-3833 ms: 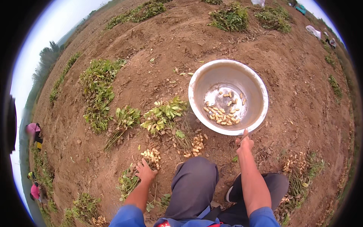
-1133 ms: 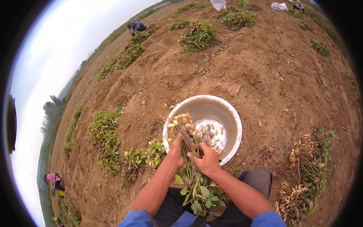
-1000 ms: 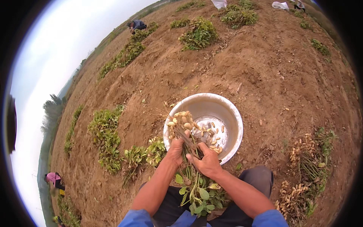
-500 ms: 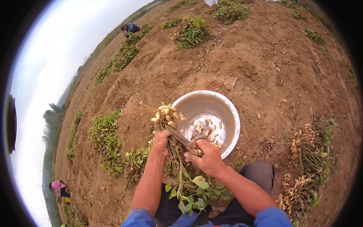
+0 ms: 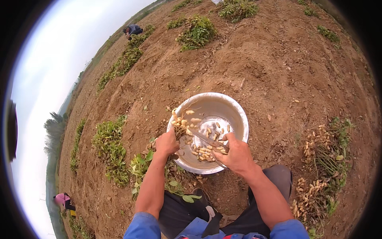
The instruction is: The person sits on the ground in a field and uses a knife to cut peanut pods from the plant stems, placing the pods into a white bowl. Other workers are visible in the background harvesting peanuts.
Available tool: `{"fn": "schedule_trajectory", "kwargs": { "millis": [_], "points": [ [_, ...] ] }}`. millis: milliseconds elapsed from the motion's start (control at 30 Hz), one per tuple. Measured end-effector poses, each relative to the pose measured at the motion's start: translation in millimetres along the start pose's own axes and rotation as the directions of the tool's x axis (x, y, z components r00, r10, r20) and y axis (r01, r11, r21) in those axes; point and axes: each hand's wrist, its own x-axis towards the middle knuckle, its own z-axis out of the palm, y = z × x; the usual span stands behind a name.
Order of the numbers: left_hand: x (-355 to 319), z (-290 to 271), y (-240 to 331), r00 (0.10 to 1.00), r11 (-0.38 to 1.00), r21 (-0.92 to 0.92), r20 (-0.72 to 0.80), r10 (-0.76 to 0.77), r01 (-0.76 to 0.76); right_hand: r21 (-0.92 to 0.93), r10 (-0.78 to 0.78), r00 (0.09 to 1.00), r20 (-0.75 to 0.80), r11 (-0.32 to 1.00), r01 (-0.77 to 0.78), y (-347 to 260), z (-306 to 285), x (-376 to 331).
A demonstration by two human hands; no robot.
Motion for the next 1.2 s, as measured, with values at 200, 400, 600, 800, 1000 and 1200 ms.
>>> {"fn": "schedule_trajectory", "kwargs": {
  "millis": [200, 400, 600, 800, 1000, 1200],
  "points": [
    [15.7, 21.2, 9.3, 0.996, 0.985, 0.147, 0.013, 0.083, -0.084, 0.108, 0.082, 0.997, -0.001, 0.991, -0.081, 10.9, 2.8, 8.0],
    [19.6, 14.3, 4.6, 0.997, 0.992, 0.095, -0.009, 0.081, -0.080, 0.659, 0.327, 0.804, 0.497, 0.460, -0.595, 5.5, 34.3, -9.9],
    [1.0, -10.0, 30.9, 0.988, 0.995, -0.055, -0.139, 0.073, -0.082, 0.660, 0.205, 0.741, 0.639, 0.348, -0.665, -1.7, 55.4, -28.9],
    [-10.5, 1.8, 35.5, 0.977, 0.938, -0.345, -0.211, -0.037, -0.039, 0.593, 0.200, 0.795, 0.573, 0.569, -0.570, 8.7, 79.2, -33.7],
    [-1.4, -0.7, 20.5, 0.943, 0.866, -0.500, -0.301, -0.141, -0.030, 0.255, 0.057, 0.970, 0.235, 0.960, -0.118, -2.1, 73.4, -38.5],
    [-2.5, -0.1, 21.8, 0.910, 0.874, -0.475, -0.401, -0.107, -0.106, 0.333, 0.230, 0.909, 0.347, 0.876, -0.349, -16.5, 53.6, -26.6]
  ]
}}
